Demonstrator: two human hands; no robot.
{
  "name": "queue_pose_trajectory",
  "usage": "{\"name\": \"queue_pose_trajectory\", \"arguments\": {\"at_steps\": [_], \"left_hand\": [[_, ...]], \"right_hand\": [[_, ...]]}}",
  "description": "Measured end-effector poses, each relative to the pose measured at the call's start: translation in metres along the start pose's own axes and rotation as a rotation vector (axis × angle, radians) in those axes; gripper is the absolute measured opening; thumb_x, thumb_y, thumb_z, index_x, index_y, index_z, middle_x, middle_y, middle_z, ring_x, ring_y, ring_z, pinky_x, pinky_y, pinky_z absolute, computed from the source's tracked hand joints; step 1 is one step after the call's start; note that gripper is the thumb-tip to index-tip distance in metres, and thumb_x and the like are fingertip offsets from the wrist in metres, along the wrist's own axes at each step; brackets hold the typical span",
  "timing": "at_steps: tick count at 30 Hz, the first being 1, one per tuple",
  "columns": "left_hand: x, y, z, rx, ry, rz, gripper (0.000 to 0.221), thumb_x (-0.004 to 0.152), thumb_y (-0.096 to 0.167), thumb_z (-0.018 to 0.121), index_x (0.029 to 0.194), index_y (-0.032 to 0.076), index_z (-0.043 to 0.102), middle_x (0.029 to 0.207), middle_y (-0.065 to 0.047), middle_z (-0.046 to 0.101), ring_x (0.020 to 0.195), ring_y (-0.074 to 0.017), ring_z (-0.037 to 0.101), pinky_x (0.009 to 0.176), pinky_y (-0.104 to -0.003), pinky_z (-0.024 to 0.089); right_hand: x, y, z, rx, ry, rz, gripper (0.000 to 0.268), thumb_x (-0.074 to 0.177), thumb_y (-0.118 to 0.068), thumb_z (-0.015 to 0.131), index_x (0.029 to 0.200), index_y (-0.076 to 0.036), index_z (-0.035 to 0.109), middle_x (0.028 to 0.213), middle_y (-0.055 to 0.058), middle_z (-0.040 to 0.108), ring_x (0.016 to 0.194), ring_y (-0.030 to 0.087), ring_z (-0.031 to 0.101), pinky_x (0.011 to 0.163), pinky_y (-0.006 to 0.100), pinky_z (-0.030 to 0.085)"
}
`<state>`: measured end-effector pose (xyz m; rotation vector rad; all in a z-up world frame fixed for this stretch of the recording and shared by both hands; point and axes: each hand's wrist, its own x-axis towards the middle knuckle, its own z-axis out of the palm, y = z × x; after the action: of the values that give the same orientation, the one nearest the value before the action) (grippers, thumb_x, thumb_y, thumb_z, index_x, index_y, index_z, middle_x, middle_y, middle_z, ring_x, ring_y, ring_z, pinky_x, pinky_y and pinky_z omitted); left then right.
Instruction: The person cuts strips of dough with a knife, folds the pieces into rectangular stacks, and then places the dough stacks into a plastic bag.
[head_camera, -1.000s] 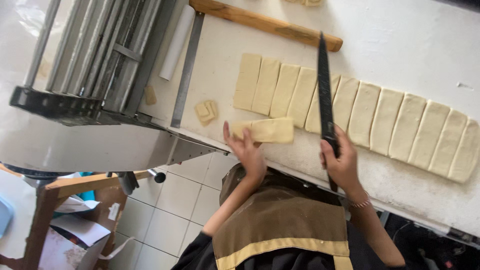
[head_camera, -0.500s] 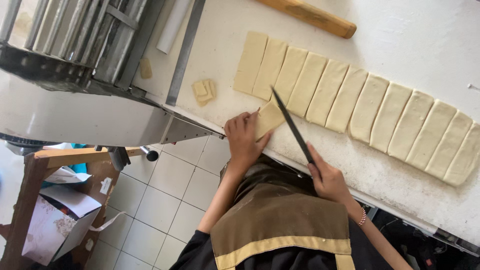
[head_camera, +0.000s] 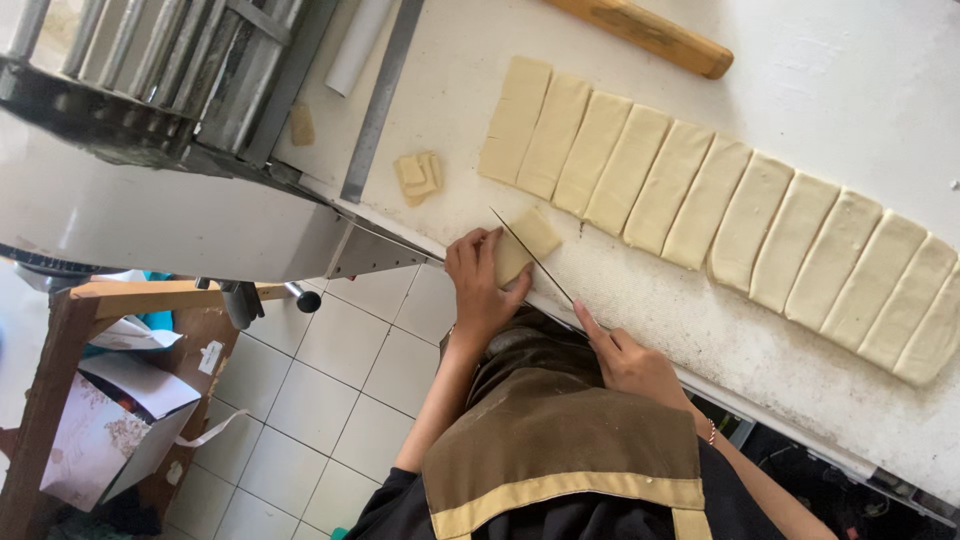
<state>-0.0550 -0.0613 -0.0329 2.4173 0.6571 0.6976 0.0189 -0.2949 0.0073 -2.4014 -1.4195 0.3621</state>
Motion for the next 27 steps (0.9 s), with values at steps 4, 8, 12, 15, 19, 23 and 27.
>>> {"name": "queue_pose_trajectory", "arguments": {"at_steps": [4,8,12,15,19,23,27], "left_hand": [[-0.004,-0.006,0.003,-0.072,0.014,-0.004,0.062,0.081,0.026,0.084,0.133,0.002,0.059,0.129,-0.018,0.051,0.124,-0.0364,0.045,0.108,-0.049,0.037],[-0.003,-0.008,0.003,-0.068,0.016,0.008,0.062,0.081,0.024,0.083,0.133,0.002,0.058,0.130,-0.018,0.051,0.125,-0.0363,0.045,0.109,-0.049,0.037],[-0.002,-0.007,0.002,-0.085,0.000,0.013,0.064,0.080,0.024,0.083,0.134,0.001,0.057,0.130,-0.018,0.051,0.123,-0.0362,0.046,0.108,-0.049,0.036],[0.000,-0.008,0.002,-0.097,0.002,0.016,0.064,0.080,0.024,0.083,0.134,0.001,0.056,0.130,-0.018,0.051,0.122,-0.0358,0.047,0.106,-0.048,0.037],[0.001,-0.009,0.003,-0.100,0.001,0.007,0.063,0.080,0.020,0.083,0.134,0.001,0.057,0.129,-0.017,0.051,0.121,-0.0356,0.048,0.105,-0.047,0.038],[0.005,-0.008,0.001,-0.101,0.007,0.007,0.062,0.081,0.020,0.084,0.133,0.001,0.057,0.128,-0.018,0.051,0.119,-0.0351,0.048,0.105,-0.047,0.038],[0.011,-0.013,-0.001,-0.128,0.022,0.017,0.063,0.080,0.020,0.084,0.132,0.000,0.057,0.127,-0.018,0.052,0.117,-0.0362,0.049,0.104,-0.048,0.040]], "right_hand": [[0.000,-0.001,0.005,0.000,-0.002,-0.009,0.065,0.095,-0.011,0.064,0.155,-0.020,0.039,0.070,0.008,0.062,0.041,0.015,0.054,0.038,0.034,0.049],[-0.004,0.003,0.010,-0.070,-0.020,-0.044,0.068,0.094,-0.005,0.061,0.156,-0.018,0.039,0.068,0.008,0.061,0.042,0.013,0.053,0.038,0.033,0.049],[-0.004,0.006,0.011,-0.142,-0.051,-0.076,0.071,0.090,0.001,0.059,0.156,-0.017,0.038,0.070,0.011,0.062,0.040,0.015,0.054,0.037,0.035,0.049],[0.005,0.002,0.015,-0.080,-0.020,-0.042,0.081,0.083,0.005,0.057,0.158,-0.017,0.038,0.071,0.012,0.062,0.046,0.019,0.058,0.043,0.037,0.052],[0.021,0.001,0.026,-0.106,-0.076,-0.020,0.078,0.084,0.004,0.057,0.157,-0.019,0.038,0.074,0.014,0.065,0.045,0.023,0.061,0.042,0.038,0.053],[0.004,0.008,0.015,-0.041,-0.060,-0.011,0.079,0.084,0.004,0.059,0.157,-0.017,0.038,0.069,0.012,0.066,0.047,0.024,0.062,0.045,0.040,0.054],[0.017,0.000,0.006,0.011,-0.119,0.015,0.079,0.085,0.006,0.057,0.158,-0.014,0.034,0.068,0.014,0.066,0.051,0.025,0.066,0.050,0.041,0.056]]}}
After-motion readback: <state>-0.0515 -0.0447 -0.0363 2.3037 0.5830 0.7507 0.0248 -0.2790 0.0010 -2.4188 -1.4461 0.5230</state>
